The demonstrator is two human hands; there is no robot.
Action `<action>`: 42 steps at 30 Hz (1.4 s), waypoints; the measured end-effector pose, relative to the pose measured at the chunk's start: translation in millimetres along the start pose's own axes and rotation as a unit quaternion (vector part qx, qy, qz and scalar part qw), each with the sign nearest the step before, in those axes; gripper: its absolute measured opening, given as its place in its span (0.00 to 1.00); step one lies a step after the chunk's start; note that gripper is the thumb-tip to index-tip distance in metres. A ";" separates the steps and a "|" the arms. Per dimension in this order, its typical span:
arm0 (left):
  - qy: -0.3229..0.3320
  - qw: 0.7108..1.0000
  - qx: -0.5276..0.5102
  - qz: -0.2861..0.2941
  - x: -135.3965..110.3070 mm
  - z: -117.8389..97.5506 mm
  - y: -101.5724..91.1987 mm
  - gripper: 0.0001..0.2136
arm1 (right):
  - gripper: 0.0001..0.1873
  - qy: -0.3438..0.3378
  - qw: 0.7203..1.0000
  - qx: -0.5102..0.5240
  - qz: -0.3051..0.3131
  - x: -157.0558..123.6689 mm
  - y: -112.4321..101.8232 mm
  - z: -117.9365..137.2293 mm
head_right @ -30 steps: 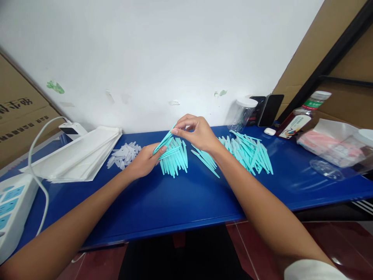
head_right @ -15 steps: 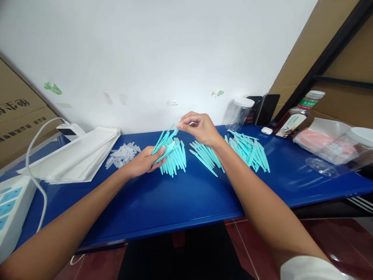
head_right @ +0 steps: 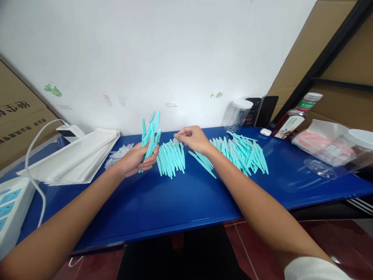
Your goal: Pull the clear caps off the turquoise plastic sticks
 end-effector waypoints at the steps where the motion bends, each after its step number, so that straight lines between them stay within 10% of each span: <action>1: 0.008 1.000 -0.013 -0.002 -1.8 -6.1 -2.4 0.14 | 0.20 0.010 1.000 0.008 0.022 -1.4 14.2 2.3; 9: 0.099 0.985 -0.075 -0.119 -8.5 -40.5 -45.2 0.08 | 0.18 -0.074 0.985 0.011 0.155 13.6 98.0 28.2; 19: 0.088 0.981 -0.015 -0.175 5.7 4.0 -5.2 0.24 | 0.24 -0.058 0.994 0.025 0.084 -23.6 44.8 36.6; 28: 0.057 0.981 -0.058 -0.174 5.6 13.8 15.4 0.26 | 0.28 -0.046 0.995 0.088 -0.027 -31.8 67.0 23.9; 42: 0.089 0.982 0.019 -0.163 5.2 16.9 16.7 0.30 | 0.26 0.010 0.979 0.200 -0.024 -31.6 63.3 19.1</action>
Point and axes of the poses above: each hand's wrist, its own x-axis towards the middle knuckle, its own y-axis out of the palm, z = x × y, the point moved 4 cm from there along x, towards the middle knuckle, and after that the axes turned 1 degree about -y, right-handed, at the moved point
